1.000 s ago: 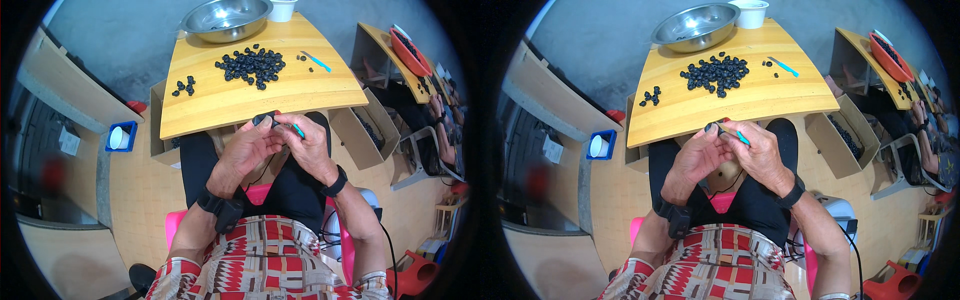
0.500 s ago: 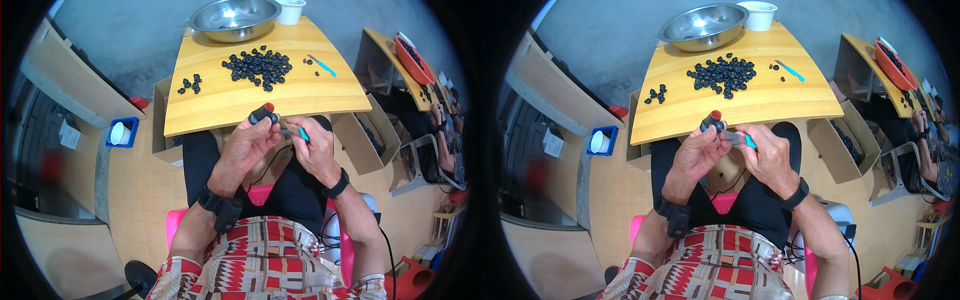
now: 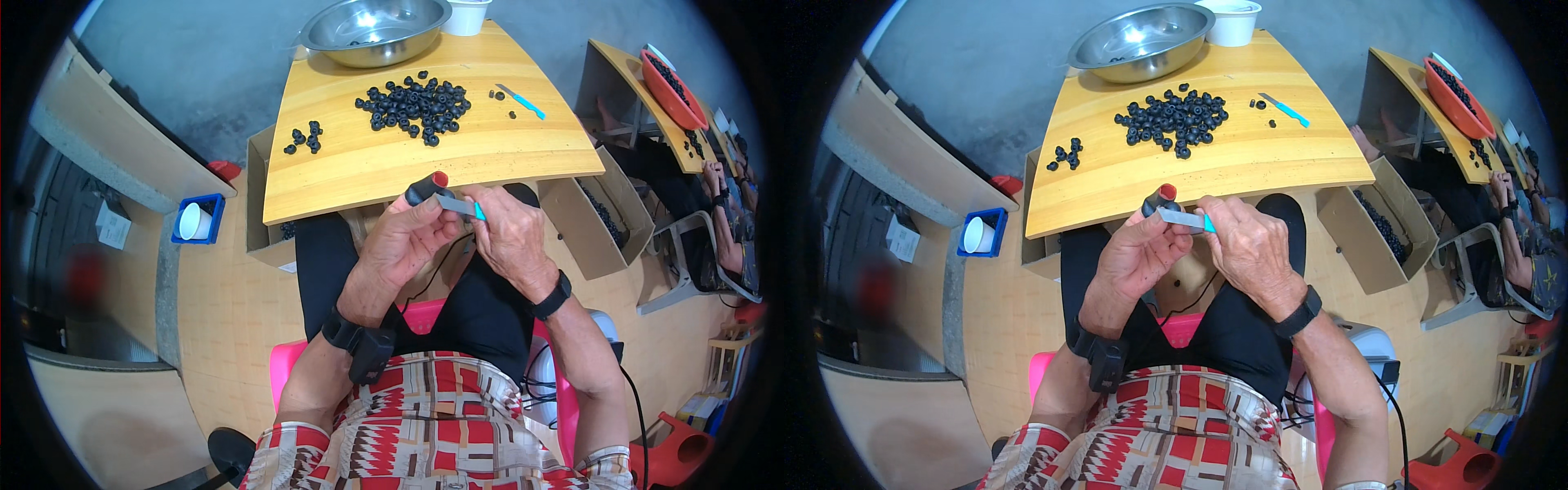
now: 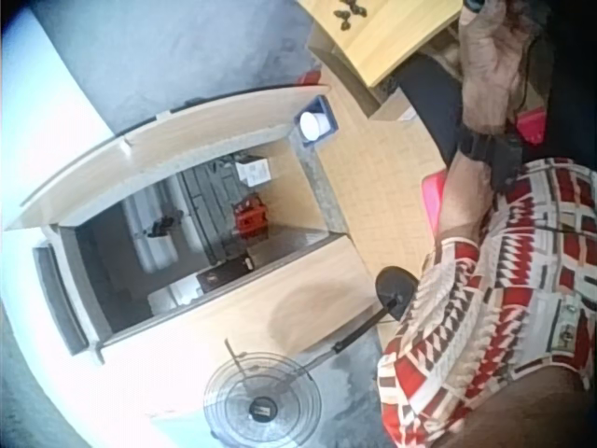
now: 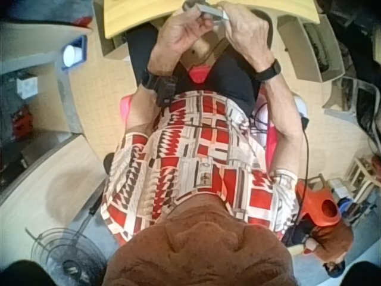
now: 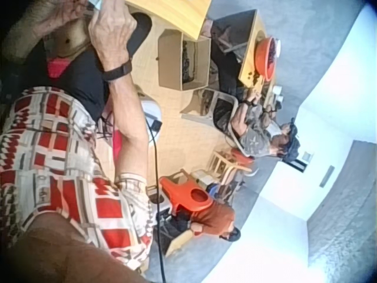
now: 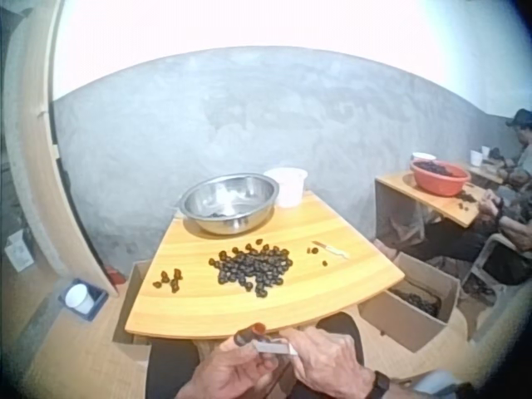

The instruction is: Using a small knife to trim excess material from black rubber or plastic components.

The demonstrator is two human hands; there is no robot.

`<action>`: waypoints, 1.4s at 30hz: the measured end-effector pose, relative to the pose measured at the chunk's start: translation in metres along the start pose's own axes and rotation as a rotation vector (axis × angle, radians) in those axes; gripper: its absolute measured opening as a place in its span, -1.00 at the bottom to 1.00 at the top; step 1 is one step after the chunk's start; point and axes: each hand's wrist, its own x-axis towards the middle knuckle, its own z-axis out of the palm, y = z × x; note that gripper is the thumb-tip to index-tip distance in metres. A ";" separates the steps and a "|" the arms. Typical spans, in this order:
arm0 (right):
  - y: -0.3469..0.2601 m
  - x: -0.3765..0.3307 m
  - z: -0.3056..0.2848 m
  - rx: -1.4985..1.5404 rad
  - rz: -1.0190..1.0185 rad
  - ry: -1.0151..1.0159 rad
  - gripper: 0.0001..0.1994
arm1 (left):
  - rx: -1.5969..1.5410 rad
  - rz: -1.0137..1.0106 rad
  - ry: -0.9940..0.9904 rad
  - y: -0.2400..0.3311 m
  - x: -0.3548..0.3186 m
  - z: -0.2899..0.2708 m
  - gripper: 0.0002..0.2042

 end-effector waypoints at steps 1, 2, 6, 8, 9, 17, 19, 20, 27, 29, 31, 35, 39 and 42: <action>0.001 -0.001 0.001 0.012 -0.003 0.001 -0.85 | 0.000 -0.002 -0.001 0.000 0.000 -0.001 -0.64; 0.003 -0.002 0.002 0.011 -0.002 0.001 -0.85 | 0.012 -0.001 -0.014 -0.001 0.001 -0.003 -0.65; 0.013 -0.003 0.000 -0.014 0.154 -0.049 -0.86 | -0.010 -0.022 -0.045 -0.002 -0.004 0.000 -0.69; 0.012 0.000 -0.006 0.044 0.324 -0.068 -0.88 | 0.002 -0.024 -0.035 -0.002 -0.003 0.000 -0.70; 0.008 0.002 -0.007 0.044 0.322 -0.070 -0.88 | 0.014 -0.026 -0.022 -0.003 -0.003 -0.001 -0.71; -0.024 0.004 -0.002 0.952 0.543 -0.028 -0.83 | 0.107 -0.050 0.016 -0.006 0.003 0.006 -0.74; -0.024 0.006 -0.003 1.075 0.595 0.003 -0.83 | 0.110 -0.079 0.007 -0.008 0.006 -0.001 -0.74; -0.022 0.010 -0.007 1.066 0.610 -0.028 -0.83 | 0.075 -0.076 -0.031 -0.008 0.007 -0.004 -0.73; 0.001 0.001 0.005 0.908 0.680 0.154 -0.84 | 0.214 0.055 -0.008 0.030 0.014 0.011 -0.77; 0.005 0.001 -0.002 0.913 0.756 0.134 -0.83 | 0.452 0.295 0.188 0.075 0.026 -0.004 -0.79; 0.004 0.001 0.000 0.898 0.745 0.113 -0.82 | 0.843 0.538 0.452 0.117 0.030 -0.022 -0.75; 0.000 -0.004 0.013 0.846 0.620 0.020 -0.82 | 1.178 0.514 0.808 0.173 0.014 -0.066 -0.81; -0.003 -0.005 0.013 0.883 0.632 -0.048 -0.83 | 1.293 0.473 0.824 0.181 0.016 -0.076 -0.89; -0.002 -0.004 0.013 0.820 0.600 -0.037 -0.83 | 1.346 0.454 0.855 0.182 0.022 -0.073 -0.90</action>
